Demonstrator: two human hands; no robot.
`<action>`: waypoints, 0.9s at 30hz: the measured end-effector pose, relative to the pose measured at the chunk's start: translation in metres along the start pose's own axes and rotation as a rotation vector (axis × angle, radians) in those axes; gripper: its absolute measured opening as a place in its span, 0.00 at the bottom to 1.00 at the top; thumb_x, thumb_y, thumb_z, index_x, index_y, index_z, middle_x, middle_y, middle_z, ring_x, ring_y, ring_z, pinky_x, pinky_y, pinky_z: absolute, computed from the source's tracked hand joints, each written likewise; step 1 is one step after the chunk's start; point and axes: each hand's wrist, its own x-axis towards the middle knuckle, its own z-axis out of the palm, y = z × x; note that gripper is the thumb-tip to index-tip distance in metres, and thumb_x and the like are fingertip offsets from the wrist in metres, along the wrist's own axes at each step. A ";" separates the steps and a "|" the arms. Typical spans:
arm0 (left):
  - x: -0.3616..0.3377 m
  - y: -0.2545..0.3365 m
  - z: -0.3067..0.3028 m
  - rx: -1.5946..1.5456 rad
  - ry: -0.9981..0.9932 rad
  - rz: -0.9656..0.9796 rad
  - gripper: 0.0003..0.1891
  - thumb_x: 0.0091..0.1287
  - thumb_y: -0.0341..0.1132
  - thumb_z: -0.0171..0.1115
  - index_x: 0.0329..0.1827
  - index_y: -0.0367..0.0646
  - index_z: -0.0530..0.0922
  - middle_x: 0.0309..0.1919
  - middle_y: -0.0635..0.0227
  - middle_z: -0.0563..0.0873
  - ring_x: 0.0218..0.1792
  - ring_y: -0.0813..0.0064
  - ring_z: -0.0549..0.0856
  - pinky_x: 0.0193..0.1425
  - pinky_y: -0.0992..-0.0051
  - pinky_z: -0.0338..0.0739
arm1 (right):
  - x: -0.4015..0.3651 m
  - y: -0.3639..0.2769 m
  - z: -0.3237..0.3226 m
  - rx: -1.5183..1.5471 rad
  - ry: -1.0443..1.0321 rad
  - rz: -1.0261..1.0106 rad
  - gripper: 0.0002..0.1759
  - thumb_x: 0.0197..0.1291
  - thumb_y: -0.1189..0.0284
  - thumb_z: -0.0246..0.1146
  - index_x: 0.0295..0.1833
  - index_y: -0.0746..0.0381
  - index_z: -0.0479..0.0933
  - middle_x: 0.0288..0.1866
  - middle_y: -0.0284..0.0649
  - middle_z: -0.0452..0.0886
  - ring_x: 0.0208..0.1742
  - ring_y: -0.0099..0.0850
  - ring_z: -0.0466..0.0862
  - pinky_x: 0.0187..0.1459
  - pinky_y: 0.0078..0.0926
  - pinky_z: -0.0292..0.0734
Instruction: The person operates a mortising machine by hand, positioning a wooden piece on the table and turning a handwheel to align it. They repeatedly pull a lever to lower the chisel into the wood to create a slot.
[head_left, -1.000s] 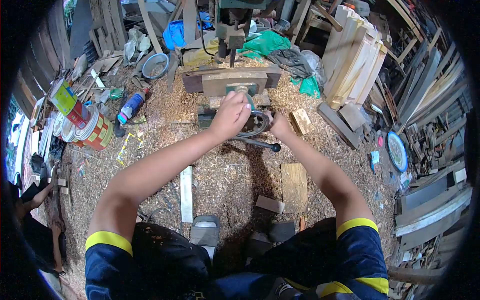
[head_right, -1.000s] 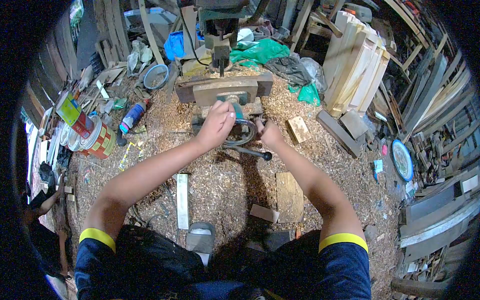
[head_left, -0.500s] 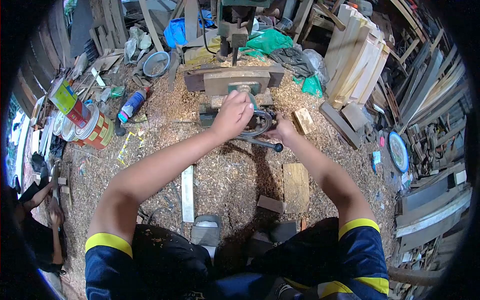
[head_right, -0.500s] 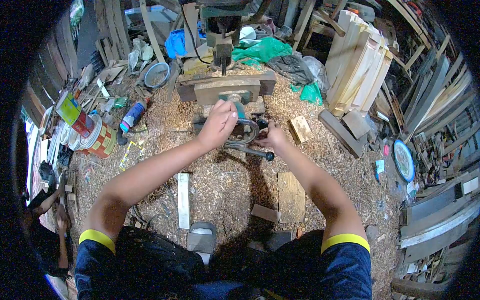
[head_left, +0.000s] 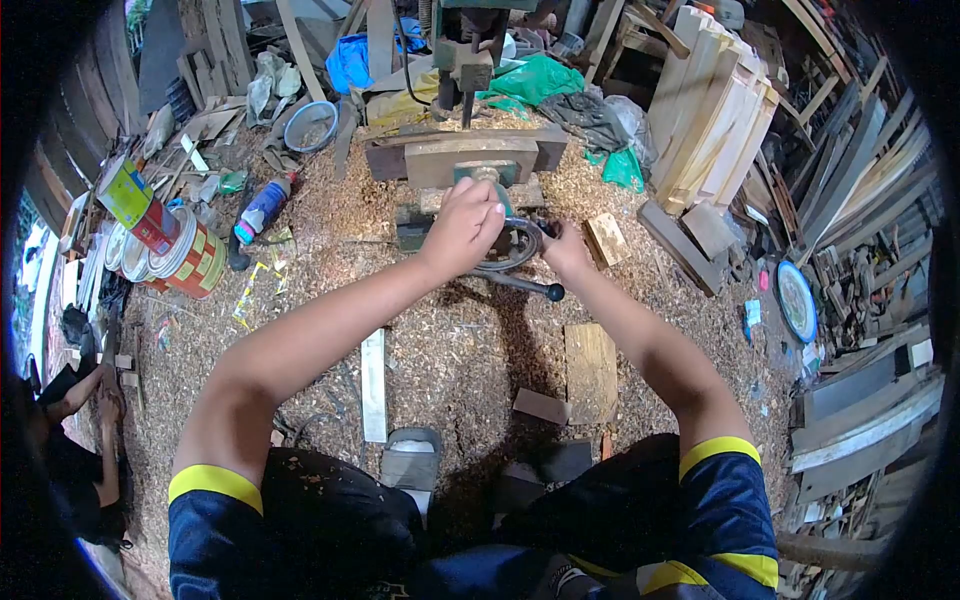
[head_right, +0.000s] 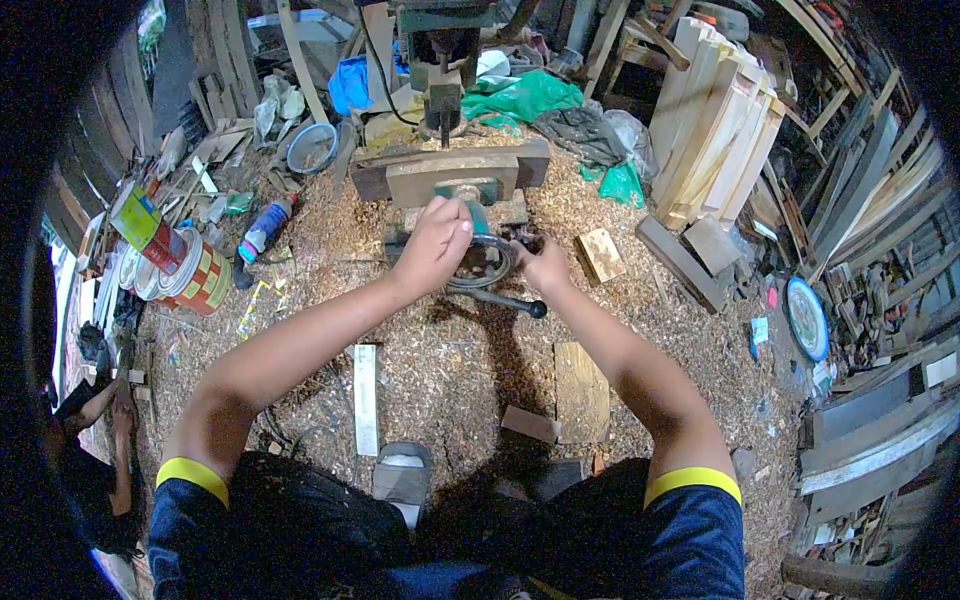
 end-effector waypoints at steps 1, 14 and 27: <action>-0.001 -0.001 0.001 0.004 0.004 -0.002 0.18 0.83 0.37 0.53 0.33 0.38 0.78 0.38 0.60 0.76 0.45 0.55 0.74 0.56 0.57 0.69 | -0.010 -0.018 -0.007 0.000 0.000 0.001 0.30 0.83 0.48 0.57 0.71 0.63 0.75 0.44 0.43 0.86 0.53 0.37 0.89 0.57 0.40 0.86; 0.000 0.001 -0.001 0.006 0.005 0.000 0.17 0.82 0.36 0.53 0.33 0.38 0.78 0.39 0.59 0.76 0.46 0.54 0.75 0.56 0.56 0.70 | -0.015 -0.032 -0.015 0.243 -0.210 0.162 0.47 0.77 0.37 0.60 0.75 0.73 0.70 0.53 0.49 0.89 0.53 0.38 0.90 0.57 0.40 0.84; -0.001 0.002 -0.002 0.031 0.002 -0.007 0.17 0.82 0.37 0.54 0.33 0.38 0.78 0.39 0.60 0.77 0.47 0.54 0.75 0.56 0.56 0.70 | -0.018 -0.065 -0.053 0.966 -0.512 0.677 0.21 0.87 0.50 0.52 0.58 0.54 0.80 0.50 0.43 0.89 0.50 0.37 0.89 0.60 0.49 0.84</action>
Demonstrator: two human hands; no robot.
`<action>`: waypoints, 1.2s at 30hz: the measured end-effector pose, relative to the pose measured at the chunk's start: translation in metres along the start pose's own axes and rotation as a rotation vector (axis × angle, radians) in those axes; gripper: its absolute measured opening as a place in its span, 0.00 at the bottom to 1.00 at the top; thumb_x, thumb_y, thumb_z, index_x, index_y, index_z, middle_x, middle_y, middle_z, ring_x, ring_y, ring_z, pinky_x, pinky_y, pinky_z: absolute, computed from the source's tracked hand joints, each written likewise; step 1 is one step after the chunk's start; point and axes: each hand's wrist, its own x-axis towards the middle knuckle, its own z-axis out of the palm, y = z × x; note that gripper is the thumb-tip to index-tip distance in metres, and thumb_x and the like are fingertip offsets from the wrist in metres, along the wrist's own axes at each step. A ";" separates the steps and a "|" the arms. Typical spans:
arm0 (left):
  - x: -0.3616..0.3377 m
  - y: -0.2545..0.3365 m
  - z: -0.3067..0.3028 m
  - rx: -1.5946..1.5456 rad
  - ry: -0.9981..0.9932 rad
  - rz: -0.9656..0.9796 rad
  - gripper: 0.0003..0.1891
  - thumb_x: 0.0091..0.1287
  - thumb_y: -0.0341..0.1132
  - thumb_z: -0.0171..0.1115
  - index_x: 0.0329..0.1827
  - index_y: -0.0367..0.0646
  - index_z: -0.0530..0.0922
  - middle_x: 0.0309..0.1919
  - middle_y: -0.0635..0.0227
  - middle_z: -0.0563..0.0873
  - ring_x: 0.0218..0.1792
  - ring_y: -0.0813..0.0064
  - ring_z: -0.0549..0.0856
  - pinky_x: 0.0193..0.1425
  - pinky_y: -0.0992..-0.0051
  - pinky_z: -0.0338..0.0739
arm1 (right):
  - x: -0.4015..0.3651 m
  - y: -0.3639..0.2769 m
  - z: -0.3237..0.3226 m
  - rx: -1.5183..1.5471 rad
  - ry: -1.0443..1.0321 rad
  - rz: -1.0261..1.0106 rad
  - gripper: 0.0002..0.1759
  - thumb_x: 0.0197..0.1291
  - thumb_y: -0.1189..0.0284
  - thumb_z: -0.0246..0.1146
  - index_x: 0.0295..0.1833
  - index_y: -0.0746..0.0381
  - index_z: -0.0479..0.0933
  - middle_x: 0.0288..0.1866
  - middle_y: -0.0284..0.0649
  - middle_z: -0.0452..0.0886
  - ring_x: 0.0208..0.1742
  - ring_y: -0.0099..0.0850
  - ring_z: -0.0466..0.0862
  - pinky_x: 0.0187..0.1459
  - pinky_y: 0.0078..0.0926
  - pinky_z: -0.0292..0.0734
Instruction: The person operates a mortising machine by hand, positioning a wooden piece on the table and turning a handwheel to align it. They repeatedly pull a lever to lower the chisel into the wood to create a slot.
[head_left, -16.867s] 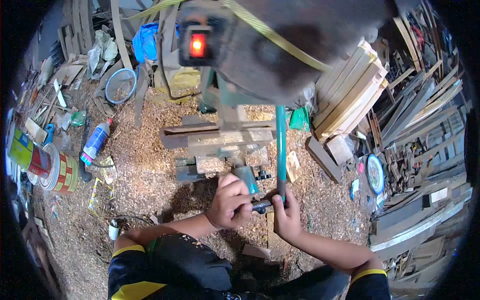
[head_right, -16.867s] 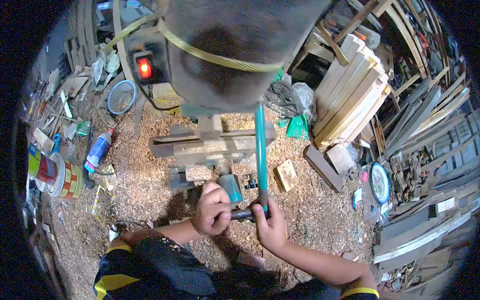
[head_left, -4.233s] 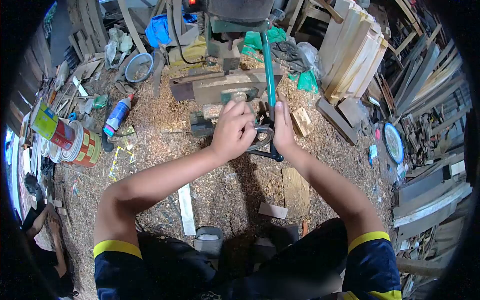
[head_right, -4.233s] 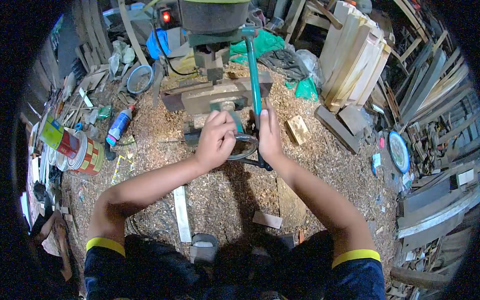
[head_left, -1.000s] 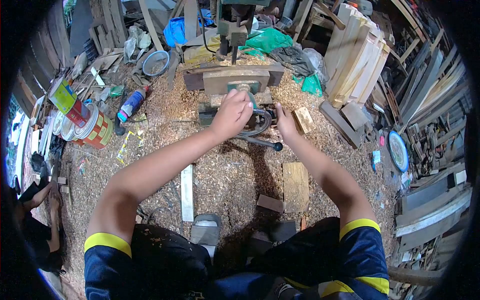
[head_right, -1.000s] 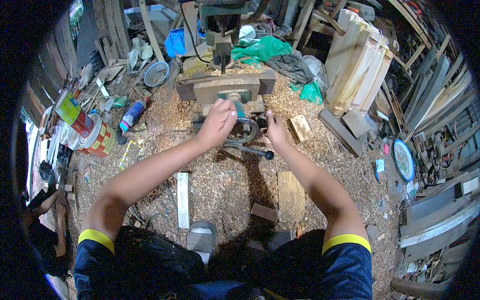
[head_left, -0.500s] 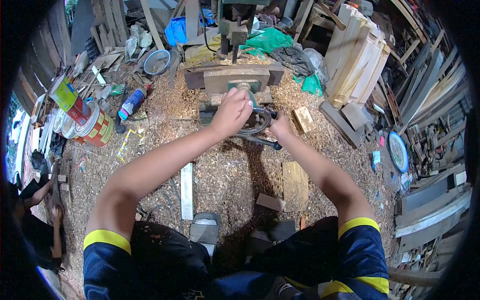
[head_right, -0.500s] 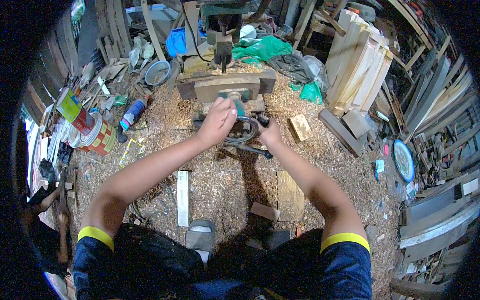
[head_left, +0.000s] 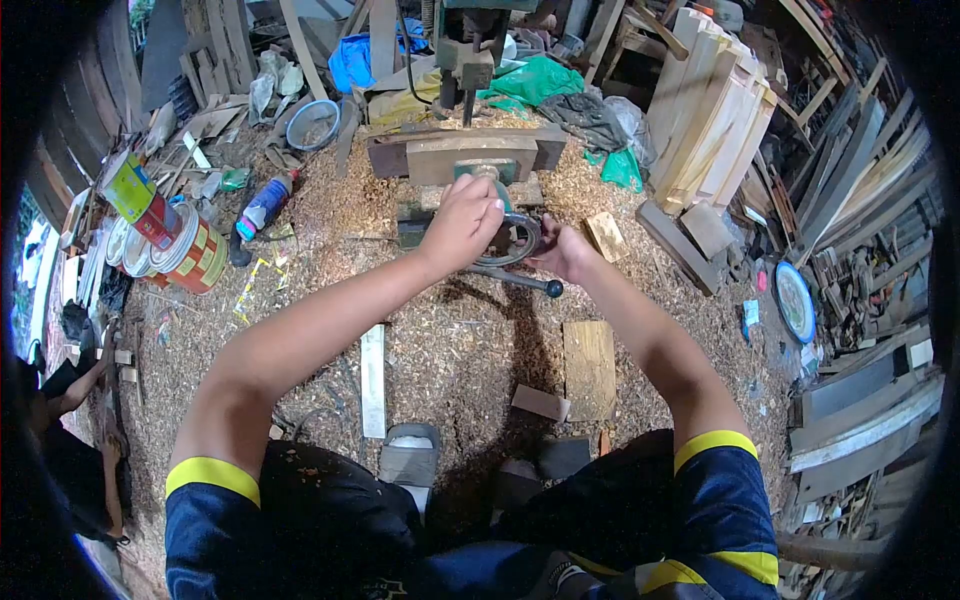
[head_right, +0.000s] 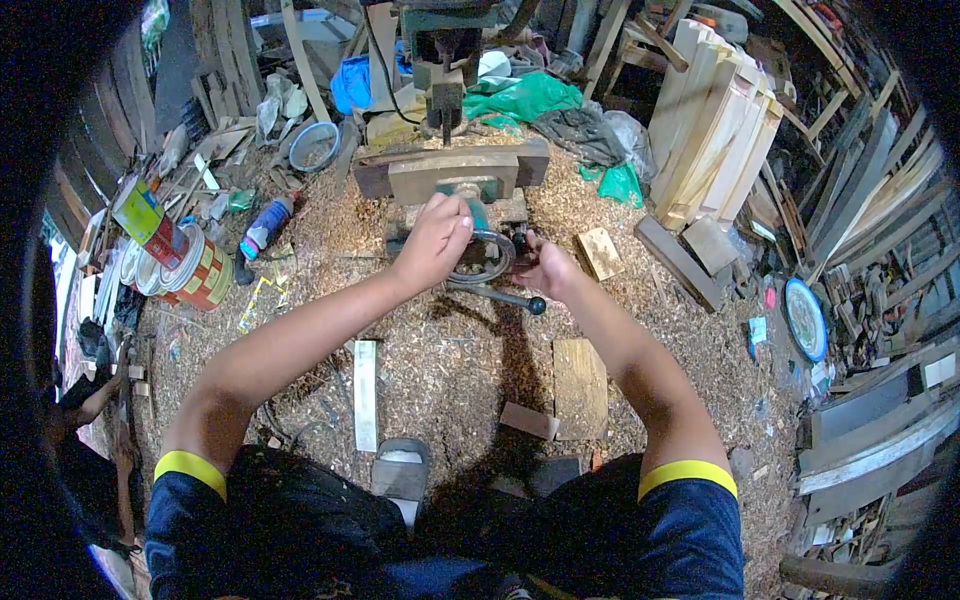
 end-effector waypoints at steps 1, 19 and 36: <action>0.000 0.001 0.000 -0.007 0.012 -0.004 0.17 0.82 0.37 0.53 0.34 0.38 0.78 0.38 0.60 0.77 0.47 0.54 0.75 0.56 0.56 0.70 | -0.002 -0.001 0.006 0.000 0.000 -0.001 0.21 0.87 0.50 0.52 0.58 0.54 0.80 0.50 0.43 0.89 0.50 0.37 0.89 0.60 0.49 0.84; -0.001 -0.005 0.003 0.022 -0.001 -0.002 0.18 0.84 0.40 0.52 0.35 0.40 0.80 0.38 0.60 0.77 0.47 0.55 0.75 0.55 0.56 0.68 | 0.028 0.031 -0.007 -0.374 0.235 -0.449 0.27 0.74 0.56 0.74 0.60 0.67 0.76 0.38 0.37 0.86 0.38 0.30 0.88 0.40 0.29 0.85; -0.002 -0.004 0.001 0.018 -0.008 -0.014 0.17 0.82 0.38 0.53 0.34 0.39 0.79 0.40 0.61 0.77 0.48 0.55 0.75 0.57 0.56 0.68 | 0.001 0.026 0.012 0.373 -0.084 -0.119 0.24 0.84 0.50 0.57 0.60 0.62 0.74 0.32 0.35 0.79 0.37 0.34 0.85 0.49 0.41 0.90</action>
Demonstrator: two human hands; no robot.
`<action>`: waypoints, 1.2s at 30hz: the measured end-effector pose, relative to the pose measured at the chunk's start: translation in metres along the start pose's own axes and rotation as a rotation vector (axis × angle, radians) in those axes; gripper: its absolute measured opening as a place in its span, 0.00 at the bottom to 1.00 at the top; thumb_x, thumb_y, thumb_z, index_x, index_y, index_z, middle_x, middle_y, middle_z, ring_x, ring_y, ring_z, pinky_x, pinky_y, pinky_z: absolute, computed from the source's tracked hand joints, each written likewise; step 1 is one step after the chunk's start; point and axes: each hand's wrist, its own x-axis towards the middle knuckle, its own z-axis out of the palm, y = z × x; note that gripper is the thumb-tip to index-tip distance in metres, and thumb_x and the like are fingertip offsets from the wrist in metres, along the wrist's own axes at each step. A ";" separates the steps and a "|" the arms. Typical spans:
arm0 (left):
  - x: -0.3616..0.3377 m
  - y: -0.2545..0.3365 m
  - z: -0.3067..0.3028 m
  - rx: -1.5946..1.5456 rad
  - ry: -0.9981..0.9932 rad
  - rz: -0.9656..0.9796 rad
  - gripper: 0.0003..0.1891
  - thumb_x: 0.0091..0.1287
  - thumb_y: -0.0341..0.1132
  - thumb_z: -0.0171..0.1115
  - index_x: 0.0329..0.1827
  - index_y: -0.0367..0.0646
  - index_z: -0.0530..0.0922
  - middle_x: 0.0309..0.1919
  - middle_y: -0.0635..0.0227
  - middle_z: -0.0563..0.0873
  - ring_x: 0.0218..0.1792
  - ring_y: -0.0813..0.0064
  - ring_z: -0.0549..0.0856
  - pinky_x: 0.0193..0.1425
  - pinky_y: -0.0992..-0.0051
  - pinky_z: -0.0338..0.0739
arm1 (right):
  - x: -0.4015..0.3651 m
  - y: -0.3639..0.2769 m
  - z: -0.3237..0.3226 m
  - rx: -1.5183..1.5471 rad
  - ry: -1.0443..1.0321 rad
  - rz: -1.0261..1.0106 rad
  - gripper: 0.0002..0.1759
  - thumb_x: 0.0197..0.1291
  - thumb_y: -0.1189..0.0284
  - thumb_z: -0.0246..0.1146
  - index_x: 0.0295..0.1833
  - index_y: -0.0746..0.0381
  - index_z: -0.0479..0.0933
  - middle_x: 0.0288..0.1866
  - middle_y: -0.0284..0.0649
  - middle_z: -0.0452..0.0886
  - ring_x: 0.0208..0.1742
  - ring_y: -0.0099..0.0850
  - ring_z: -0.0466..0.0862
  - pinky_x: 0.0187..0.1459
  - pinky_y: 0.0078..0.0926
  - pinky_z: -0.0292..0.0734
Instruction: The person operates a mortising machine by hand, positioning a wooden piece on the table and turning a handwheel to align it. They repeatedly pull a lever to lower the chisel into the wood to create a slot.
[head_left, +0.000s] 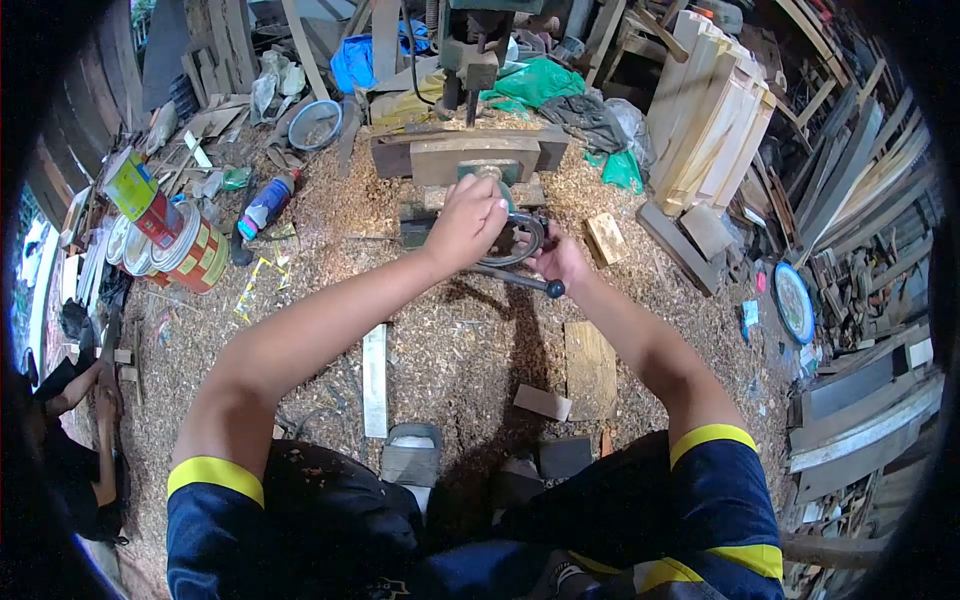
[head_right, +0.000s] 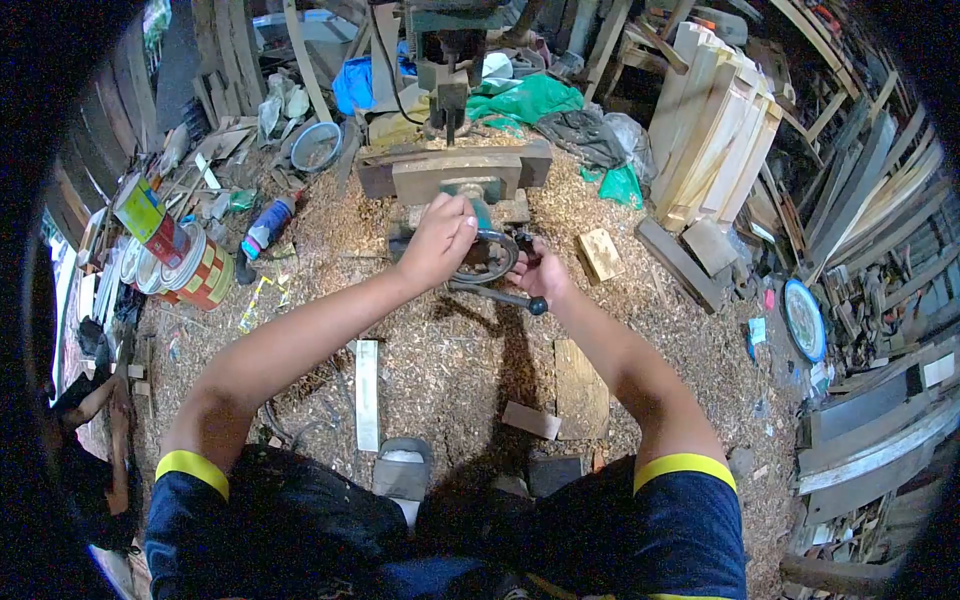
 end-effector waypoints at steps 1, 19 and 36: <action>0.000 0.000 0.000 0.000 0.001 0.009 0.17 0.82 0.38 0.53 0.34 0.40 0.79 0.40 0.61 0.77 0.48 0.55 0.75 0.56 0.56 0.68 | 0.007 -0.001 -0.009 -0.095 0.035 -0.018 0.23 0.86 0.50 0.54 0.60 0.61 0.75 0.33 0.35 0.80 0.39 0.35 0.86 0.52 0.42 0.89; -0.001 -0.004 0.008 0.019 0.071 0.076 0.11 0.77 0.33 0.56 0.37 0.34 0.75 0.39 0.53 0.76 0.45 0.48 0.75 0.52 0.52 0.71 | -0.061 -0.127 0.129 -0.803 0.059 -1.198 0.14 0.82 0.66 0.62 0.57 0.67 0.80 0.42 0.37 0.86 0.43 0.25 0.83 0.50 0.27 0.80; -0.004 0.002 0.003 -0.009 0.046 0.044 0.11 0.78 0.32 0.56 0.36 0.37 0.79 0.40 0.58 0.78 0.47 0.52 0.75 0.57 0.56 0.70 | -0.180 -0.341 0.383 -0.373 -0.431 -1.340 0.22 0.80 0.52 0.54 0.39 0.57 0.79 0.29 0.37 0.83 0.35 0.32 0.85 0.39 0.36 0.80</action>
